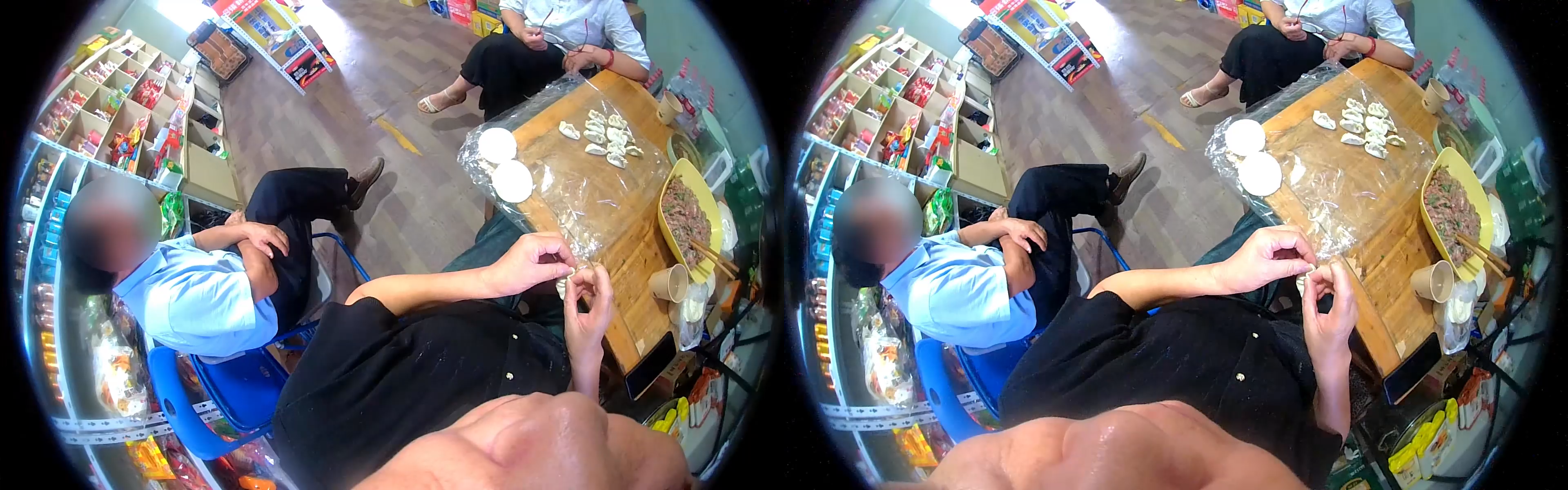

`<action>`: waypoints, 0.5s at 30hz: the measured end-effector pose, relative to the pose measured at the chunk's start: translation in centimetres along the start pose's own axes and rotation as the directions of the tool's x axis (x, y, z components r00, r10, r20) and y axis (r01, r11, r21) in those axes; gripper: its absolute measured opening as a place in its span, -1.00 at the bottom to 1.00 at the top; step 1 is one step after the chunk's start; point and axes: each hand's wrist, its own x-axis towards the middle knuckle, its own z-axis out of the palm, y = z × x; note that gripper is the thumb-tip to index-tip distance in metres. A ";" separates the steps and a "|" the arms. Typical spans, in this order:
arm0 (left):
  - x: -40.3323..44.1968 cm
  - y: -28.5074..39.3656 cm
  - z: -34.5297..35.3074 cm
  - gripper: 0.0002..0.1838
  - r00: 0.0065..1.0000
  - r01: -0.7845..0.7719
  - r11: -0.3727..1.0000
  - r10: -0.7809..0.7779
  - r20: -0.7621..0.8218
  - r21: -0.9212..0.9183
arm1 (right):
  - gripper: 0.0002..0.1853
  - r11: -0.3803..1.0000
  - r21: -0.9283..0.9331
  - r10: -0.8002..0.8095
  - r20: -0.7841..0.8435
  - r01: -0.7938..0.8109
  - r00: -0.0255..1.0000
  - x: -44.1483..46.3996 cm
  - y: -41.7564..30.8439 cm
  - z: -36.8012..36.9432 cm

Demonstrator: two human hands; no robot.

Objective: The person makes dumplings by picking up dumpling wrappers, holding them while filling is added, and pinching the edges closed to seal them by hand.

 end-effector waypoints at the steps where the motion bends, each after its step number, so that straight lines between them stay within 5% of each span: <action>1: 0.1 0.1 -0.1 -0.90 1.000 -0.001 1.000 0.001 -0.003 -0.002 | -0.40 1.000 -0.001 -0.001 0.003 0.001 1.000 0.2 -0.1 0.0; 7: 0.1 0.3 -0.9 -0.90 0.997 0.075 0.997 -0.075 0.017 -0.021 | -0.44 0.985 -0.162 -0.054 0.076 0.066 0.996 1.4 -0.1 -0.1; 15: 0.3 0.0 -0.7 -0.83 0.989 0.145 0.989 -0.143 -0.041 0.040 | -0.43 0.981 -0.176 0.089 0.032 -0.082 0.996 2.0 0.3 0.6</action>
